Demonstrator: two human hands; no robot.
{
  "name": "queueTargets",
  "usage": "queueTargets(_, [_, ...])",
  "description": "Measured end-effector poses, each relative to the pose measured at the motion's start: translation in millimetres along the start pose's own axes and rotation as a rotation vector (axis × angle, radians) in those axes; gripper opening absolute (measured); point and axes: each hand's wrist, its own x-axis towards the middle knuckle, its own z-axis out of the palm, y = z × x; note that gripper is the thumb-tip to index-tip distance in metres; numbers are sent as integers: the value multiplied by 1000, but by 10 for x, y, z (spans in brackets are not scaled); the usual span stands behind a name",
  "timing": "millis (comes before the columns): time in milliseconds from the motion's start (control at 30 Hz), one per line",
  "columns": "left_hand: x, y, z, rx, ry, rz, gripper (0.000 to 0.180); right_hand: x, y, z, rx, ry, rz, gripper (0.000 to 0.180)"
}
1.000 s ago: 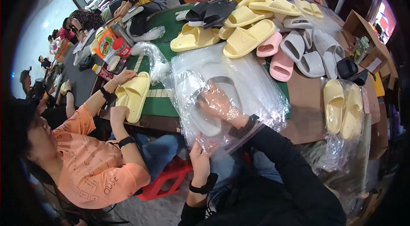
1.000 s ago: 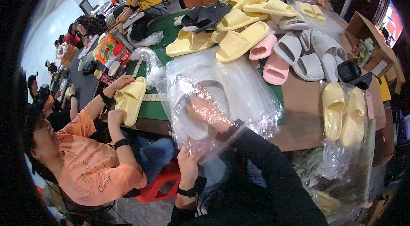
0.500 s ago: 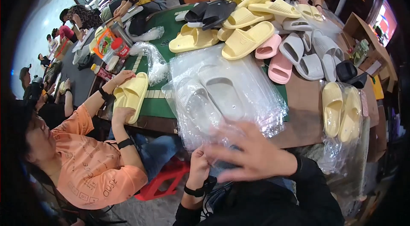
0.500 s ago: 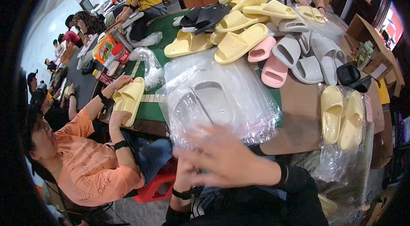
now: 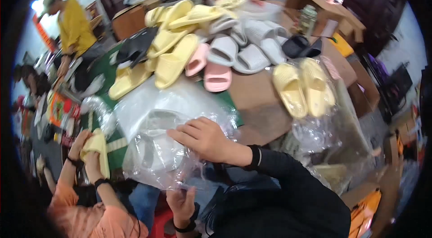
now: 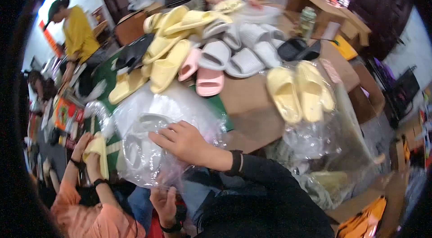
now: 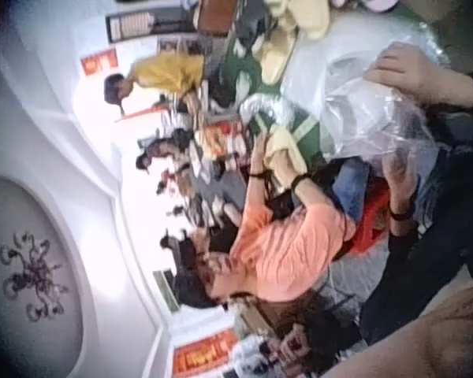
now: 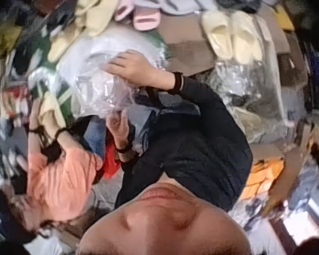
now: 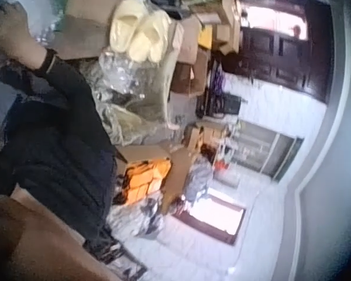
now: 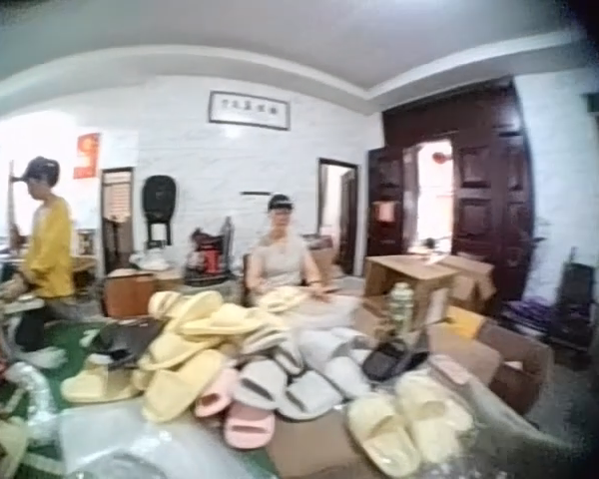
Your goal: The recorder is shown packing sandals into plastic bags at a communal work table.
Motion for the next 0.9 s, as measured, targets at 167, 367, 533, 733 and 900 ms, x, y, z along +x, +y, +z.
queueTargets(167, [398, -301, 130, 685, -165, 239, 44, -3, 365, -853, -271, 296, 31, 42])
queueTargets(367, [513, -472, 128, 1138, -132, 223, 46, -284, 843, -2108, -975, 510, -44, 29])
queueTargets(533, [577, -617, 174, 1204, -183, 209, 45, -963, 1072, -2708, -1211, 183, 173, 35])
queueTargets(733, [570, -680, 172, 1166, -171, 196, 48, -1696, 1210, -2819, -1140, -534, 940, 43])
queueTargets(900, [560, -614, 160, 1183, -169, 206, 50, -1432, 807, -2537, -1195, -482, 783, 57])
